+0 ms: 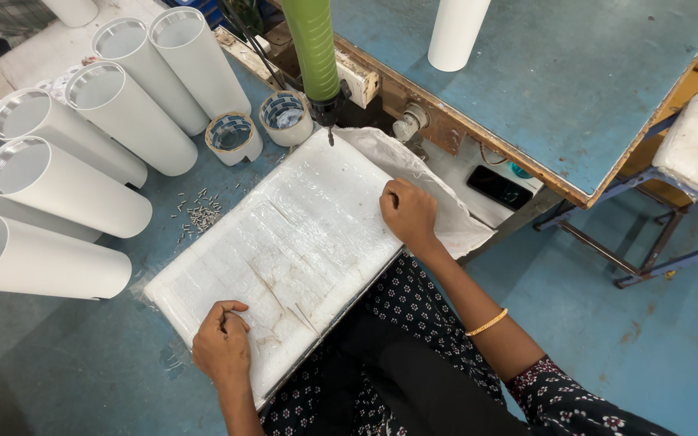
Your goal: The person places a white cylindrical lamp housing on a foam pad, uses a green cordless drill to drive screws into the top cap, then removes the cap and sets it aside. The person picks up another lamp housing, places it on the pad, and reaches for a cap from a nearby box.
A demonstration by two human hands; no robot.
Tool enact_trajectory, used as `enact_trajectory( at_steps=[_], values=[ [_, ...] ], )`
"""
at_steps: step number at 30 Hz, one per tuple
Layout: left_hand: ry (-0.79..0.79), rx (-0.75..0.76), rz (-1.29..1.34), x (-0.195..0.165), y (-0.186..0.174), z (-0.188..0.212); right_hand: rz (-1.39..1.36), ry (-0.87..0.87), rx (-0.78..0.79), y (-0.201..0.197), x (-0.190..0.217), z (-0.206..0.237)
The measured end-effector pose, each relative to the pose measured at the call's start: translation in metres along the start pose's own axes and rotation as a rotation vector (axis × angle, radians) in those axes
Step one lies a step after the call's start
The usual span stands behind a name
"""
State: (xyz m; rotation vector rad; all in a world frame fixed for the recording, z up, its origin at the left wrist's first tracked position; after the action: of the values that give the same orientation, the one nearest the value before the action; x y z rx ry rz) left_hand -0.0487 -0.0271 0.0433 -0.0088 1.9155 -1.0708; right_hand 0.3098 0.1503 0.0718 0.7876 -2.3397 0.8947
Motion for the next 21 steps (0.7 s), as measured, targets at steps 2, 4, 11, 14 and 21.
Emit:
enact_trajectory(
  at_steps=[2,4,11,14,21],
  values=[
    [-0.001,0.002,0.005,0.000,0.000,0.000,0.058,0.035,0.045,0.005,-0.004,-0.001],
    [-0.004,0.005,0.009,0.000,0.000,0.000,0.097,0.046,0.081,0.009,-0.006,-0.002],
    [-0.022,0.012,0.001,0.002,0.000,0.000,0.275,0.014,0.131,0.029,-0.015,-0.007],
    [0.019,-0.005,0.014,-0.003,-0.001,-0.001,0.301,-0.005,0.122,0.032,-0.019,-0.005],
    [0.017,-0.031,0.055,-0.009,-0.006,-0.003,0.321,-0.054,0.046,0.030,-0.023,-0.004]
  ],
)
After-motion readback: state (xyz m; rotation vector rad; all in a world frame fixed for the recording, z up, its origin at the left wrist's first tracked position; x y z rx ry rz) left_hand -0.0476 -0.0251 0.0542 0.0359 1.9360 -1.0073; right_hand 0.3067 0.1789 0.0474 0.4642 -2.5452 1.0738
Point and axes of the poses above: each hand's wrist, its own z-axis away from the middle knuckle, its own y-axis out of the palm, x = y × z, the point moved 8 cm from there along -z, towards the middle knuckle, and after that the axes turned 13 degrees about -x, right-handed, at the moved point
